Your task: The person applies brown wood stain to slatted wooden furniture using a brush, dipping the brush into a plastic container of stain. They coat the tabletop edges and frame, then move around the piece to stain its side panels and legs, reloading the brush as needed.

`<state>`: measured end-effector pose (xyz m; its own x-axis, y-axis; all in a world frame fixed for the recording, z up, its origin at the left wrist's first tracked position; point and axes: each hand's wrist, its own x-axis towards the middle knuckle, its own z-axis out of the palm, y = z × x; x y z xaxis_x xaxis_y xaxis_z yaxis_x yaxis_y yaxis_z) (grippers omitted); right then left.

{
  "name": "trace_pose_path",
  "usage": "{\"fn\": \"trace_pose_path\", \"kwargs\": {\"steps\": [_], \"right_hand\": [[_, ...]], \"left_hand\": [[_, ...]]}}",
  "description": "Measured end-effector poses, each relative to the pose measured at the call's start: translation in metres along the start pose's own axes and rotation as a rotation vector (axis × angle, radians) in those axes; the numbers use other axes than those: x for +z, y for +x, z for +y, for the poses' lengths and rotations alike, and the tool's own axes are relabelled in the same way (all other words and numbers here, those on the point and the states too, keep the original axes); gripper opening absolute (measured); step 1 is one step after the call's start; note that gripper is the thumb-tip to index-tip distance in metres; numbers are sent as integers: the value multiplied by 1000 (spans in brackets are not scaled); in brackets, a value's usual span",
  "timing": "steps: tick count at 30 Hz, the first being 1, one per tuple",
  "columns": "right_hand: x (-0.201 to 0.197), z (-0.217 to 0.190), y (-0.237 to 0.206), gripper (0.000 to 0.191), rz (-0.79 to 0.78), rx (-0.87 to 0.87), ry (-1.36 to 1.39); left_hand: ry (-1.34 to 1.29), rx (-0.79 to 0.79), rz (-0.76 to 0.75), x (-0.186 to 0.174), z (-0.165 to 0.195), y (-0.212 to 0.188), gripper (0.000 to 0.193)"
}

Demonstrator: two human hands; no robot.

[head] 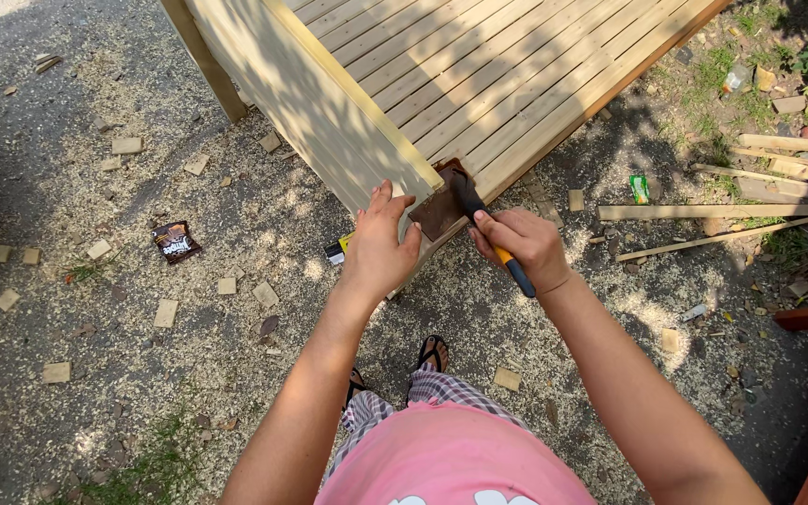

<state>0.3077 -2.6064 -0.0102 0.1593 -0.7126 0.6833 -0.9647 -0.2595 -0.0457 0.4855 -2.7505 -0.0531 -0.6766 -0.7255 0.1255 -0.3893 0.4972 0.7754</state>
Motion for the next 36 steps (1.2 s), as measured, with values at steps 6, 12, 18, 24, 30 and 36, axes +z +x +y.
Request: {"fn": "trace_pose_path", "kwargs": {"steps": [6, 12, 18, 24, 30, 36], "right_hand": [[-8, -10, -1, 19, -156, -177, 0], [-7, -14, 3, 20, -130, -192, 8], [-8, -15, 0, 23, -115, -113, 36], [-4, -13, 5, 22, -78, -112, 103], [19, -7, 19, 26, -33, 21, 51], [25, -4, 18, 28, -50, -64, 139]], "left_hand": [[-12, -24, 16, -1, -5, 3, 45], [17, -49, -1, -5, -7, 5, 45], [-20, -65, -7, -8, -7, 6, 45], [-15, -88, -27, -15, -10, 4, 46], [-46, -75, -9, -14, -13, 0, 47], [-61, -67, 35, -20, -22, -3, 47]]}}
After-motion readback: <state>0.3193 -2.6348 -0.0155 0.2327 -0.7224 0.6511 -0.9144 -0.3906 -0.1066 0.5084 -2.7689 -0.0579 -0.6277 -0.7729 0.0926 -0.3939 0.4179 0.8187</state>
